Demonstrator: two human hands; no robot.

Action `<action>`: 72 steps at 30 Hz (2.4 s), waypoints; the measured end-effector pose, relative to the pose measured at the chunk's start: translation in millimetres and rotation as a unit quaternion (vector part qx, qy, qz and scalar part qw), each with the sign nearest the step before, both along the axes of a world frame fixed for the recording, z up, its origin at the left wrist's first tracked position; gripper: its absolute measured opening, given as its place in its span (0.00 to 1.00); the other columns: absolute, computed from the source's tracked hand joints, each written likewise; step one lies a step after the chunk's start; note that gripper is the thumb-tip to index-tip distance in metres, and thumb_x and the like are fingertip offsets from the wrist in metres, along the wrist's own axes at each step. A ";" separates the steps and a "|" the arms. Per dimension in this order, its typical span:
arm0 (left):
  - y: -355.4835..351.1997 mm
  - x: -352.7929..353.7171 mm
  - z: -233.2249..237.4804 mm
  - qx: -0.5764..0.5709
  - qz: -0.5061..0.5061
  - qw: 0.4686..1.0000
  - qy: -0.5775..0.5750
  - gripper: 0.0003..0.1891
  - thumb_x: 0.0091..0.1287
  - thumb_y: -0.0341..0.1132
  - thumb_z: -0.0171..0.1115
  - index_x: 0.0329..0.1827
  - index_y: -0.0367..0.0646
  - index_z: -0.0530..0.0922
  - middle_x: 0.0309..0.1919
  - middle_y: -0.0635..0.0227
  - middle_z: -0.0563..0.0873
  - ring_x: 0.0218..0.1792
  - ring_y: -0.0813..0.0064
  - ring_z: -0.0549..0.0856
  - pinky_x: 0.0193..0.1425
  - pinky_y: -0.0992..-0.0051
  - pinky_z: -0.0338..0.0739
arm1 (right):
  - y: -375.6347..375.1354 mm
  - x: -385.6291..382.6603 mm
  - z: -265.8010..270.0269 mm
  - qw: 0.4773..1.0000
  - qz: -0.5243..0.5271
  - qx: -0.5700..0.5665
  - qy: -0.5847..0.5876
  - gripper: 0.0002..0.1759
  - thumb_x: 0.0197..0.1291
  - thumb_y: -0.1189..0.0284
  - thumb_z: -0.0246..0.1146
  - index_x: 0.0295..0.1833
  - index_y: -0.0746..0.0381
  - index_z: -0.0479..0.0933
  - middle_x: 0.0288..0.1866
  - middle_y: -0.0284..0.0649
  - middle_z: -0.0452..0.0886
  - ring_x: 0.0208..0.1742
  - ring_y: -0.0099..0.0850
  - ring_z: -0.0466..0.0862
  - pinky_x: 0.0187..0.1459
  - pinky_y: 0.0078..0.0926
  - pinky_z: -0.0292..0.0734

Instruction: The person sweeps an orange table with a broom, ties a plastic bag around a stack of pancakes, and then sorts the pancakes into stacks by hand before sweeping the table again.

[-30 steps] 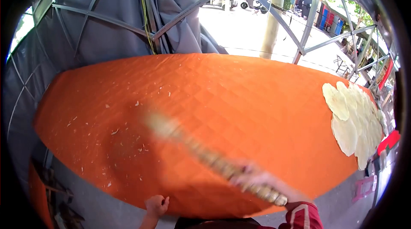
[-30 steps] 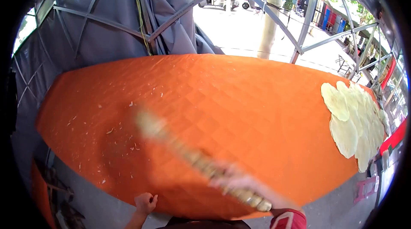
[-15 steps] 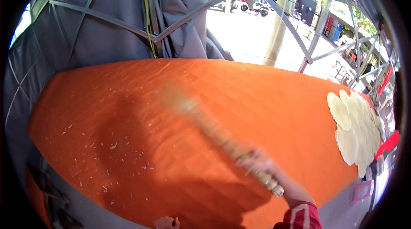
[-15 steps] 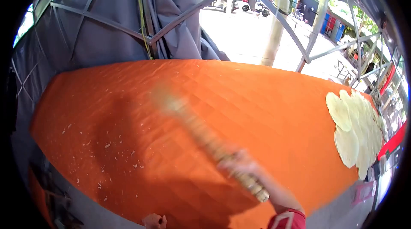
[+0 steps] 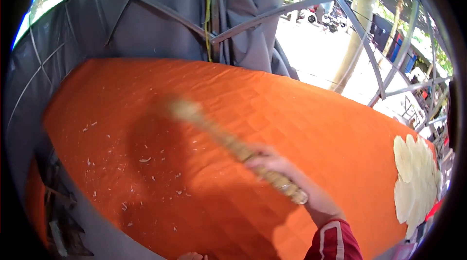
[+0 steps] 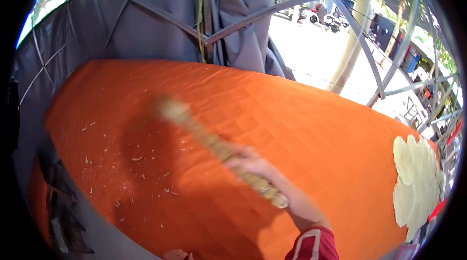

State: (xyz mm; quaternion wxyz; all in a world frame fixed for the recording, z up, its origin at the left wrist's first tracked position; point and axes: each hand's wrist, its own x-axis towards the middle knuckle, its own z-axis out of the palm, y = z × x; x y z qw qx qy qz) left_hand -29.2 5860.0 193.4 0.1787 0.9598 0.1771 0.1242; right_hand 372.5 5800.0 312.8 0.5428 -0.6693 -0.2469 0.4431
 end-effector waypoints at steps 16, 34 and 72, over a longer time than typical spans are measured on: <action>3.3 1.2 -5.5 -0.027 0.019 0.999 0.016 0.15 0.49 0.36 0.63 0.13 0.49 0.64 0.12 0.67 0.68 0.13 0.66 0.71 0.15 0.66 0.64 | 43.5 18.3 12.1 0.998 0.037 0.053 0.022 0.32 0.48 0.74 0.61 0.62 0.59 0.62 0.29 0.38 0.72 0.24 0.28 0.76 0.17 0.27 0.74; 16.3 -23.4 -10.9 -0.130 -0.107 0.968 -0.188 0.10 0.51 0.34 0.61 0.16 0.47 0.69 0.15 0.69 0.72 0.19 0.67 0.76 0.21 0.70 0.69 | -123.1 -190.2 -9.8 0.969 -0.226 -0.019 0.101 0.21 0.48 0.77 0.58 0.51 0.60 0.66 0.19 0.36 0.71 0.16 0.27 0.74 0.15 0.26 0.75; 195.2 -460.6 -139.8 -0.249 -0.074 0.912 0.316 0.14 0.53 0.36 0.55 0.42 0.43 0.74 0.37 0.53 0.79 0.42 0.51 0.78 0.44 0.57 0.71 | -22.7 -573.9 -24.9 0.986 -0.044 -0.018 0.158 0.32 0.42 0.83 0.56 0.59 0.63 0.62 0.25 0.39 0.74 0.20 0.28 0.78 0.20 0.26 0.78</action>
